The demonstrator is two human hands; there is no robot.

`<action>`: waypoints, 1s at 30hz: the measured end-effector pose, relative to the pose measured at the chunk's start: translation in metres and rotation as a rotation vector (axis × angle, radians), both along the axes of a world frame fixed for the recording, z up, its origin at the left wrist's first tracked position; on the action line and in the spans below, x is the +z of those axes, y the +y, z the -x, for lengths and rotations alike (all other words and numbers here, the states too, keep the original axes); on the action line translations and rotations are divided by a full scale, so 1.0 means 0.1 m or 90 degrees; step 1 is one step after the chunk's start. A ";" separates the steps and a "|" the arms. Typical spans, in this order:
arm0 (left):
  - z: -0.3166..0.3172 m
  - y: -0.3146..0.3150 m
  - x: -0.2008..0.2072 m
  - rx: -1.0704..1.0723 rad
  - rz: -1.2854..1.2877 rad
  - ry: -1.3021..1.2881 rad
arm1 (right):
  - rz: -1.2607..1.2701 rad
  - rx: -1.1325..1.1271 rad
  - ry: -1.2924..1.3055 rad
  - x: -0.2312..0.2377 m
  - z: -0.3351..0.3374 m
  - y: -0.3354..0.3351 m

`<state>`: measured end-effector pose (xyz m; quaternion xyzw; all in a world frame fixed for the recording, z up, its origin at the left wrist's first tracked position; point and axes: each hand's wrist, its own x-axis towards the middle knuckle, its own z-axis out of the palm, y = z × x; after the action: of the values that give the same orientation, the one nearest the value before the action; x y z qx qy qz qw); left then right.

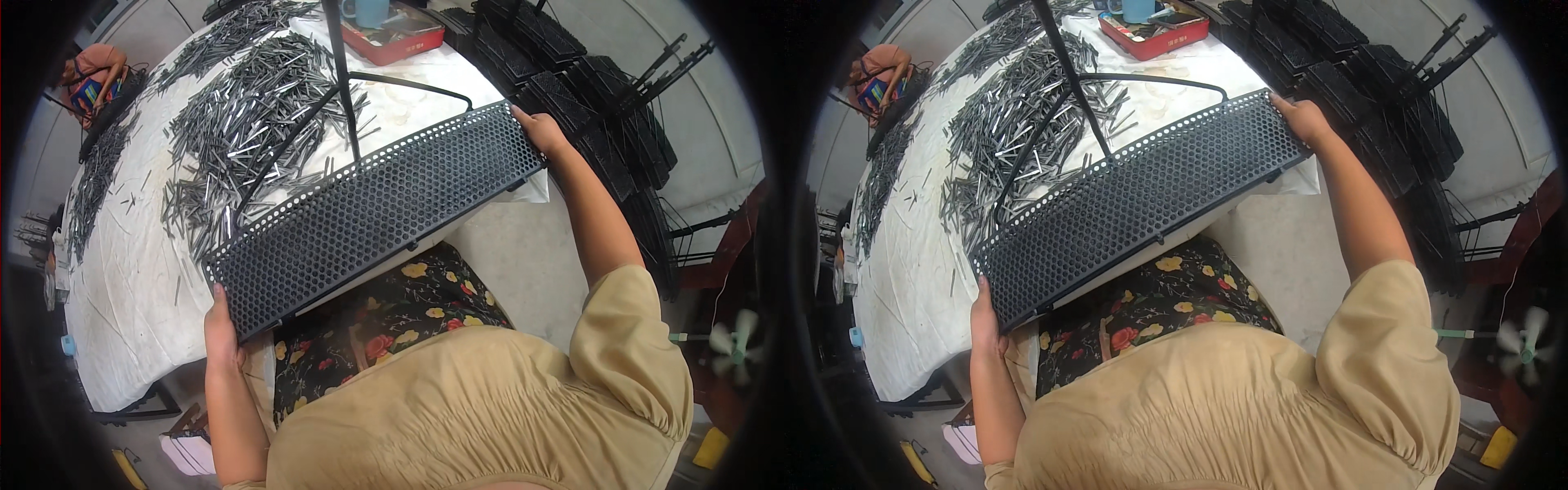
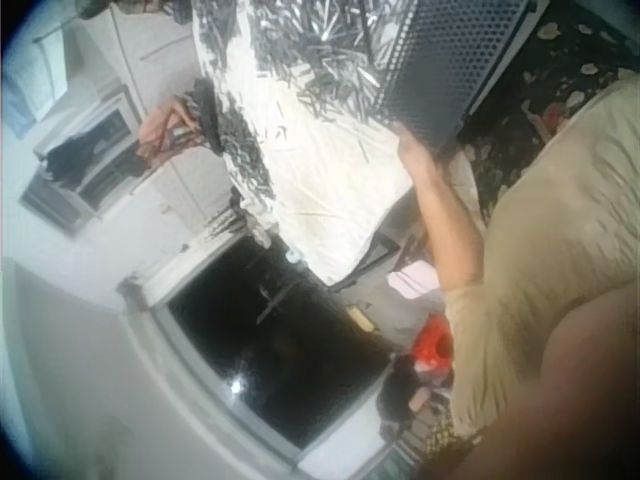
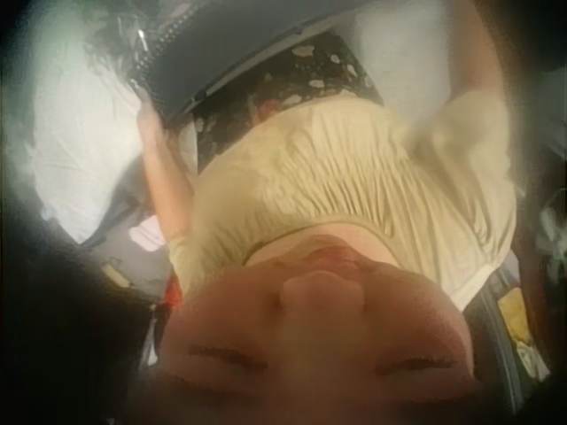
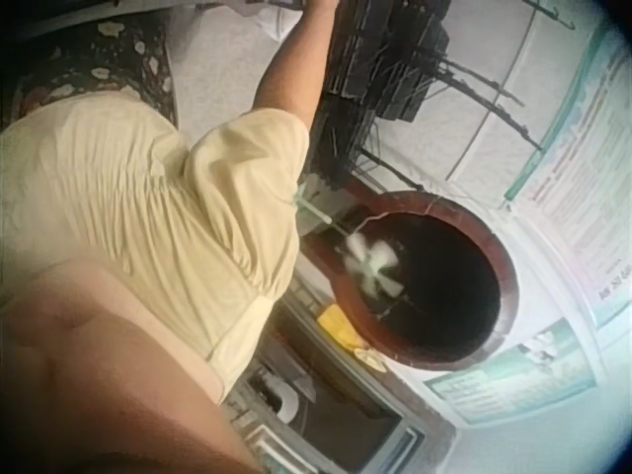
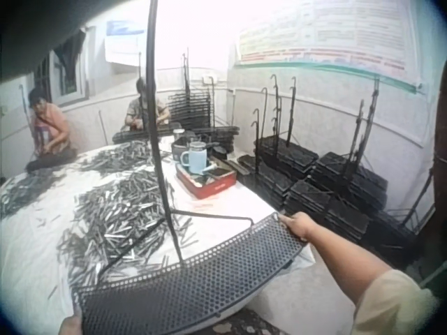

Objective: Inserting small metal rods into the holes of a perforated metal frame for assembly.

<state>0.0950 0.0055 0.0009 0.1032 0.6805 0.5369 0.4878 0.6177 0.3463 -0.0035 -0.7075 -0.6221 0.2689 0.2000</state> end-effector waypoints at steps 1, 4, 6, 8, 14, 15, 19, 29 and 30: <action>-0.02 0.02 0.01 0.006 -0.007 0.007 | 0.007 -0.003 -0.014 -0.01 -0.04 0.02; -0.05 0.01 0.02 0.019 -0.008 0.019 | 0.015 -0.011 -0.012 -0.06 -0.07 0.07; -0.08 0.00 0.00 0.028 -0.007 0.026 | 0.021 -0.015 0.029 -0.01 -0.06 0.09; -0.11 0.00 -0.04 0.024 0.013 0.055 | 0.000 -0.017 0.028 -0.01 -0.05 0.09; -0.16 -0.05 -0.14 -0.014 0.023 0.057 | 0.126 -0.084 0.259 0.12 0.01 0.07; -0.16 -0.06 -0.14 -0.011 0.025 0.056 | 0.129 -0.081 0.244 0.11 -0.01 0.09; -0.14 -0.05 -0.16 -0.011 0.021 0.061 | 0.124 -0.074 0.193 0.12 -0.05 0.12; -0.07 -0.06 -0.18 -0.045 0.013 0.039 | 0.108 -0.059 0.104 -0.03 -0.20 0.20; -0.06 -0.07 -0.19 -0.054 0.015 0.049 | 0.108 -0.056 0.120 -0.01 -0.18 0.18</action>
<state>0.1010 -0.0018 -0.0182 0.1468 0.7003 0.5033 0.4845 0.6356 0.3642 -0.0044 -0.7204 -0.5438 0.3768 0.2084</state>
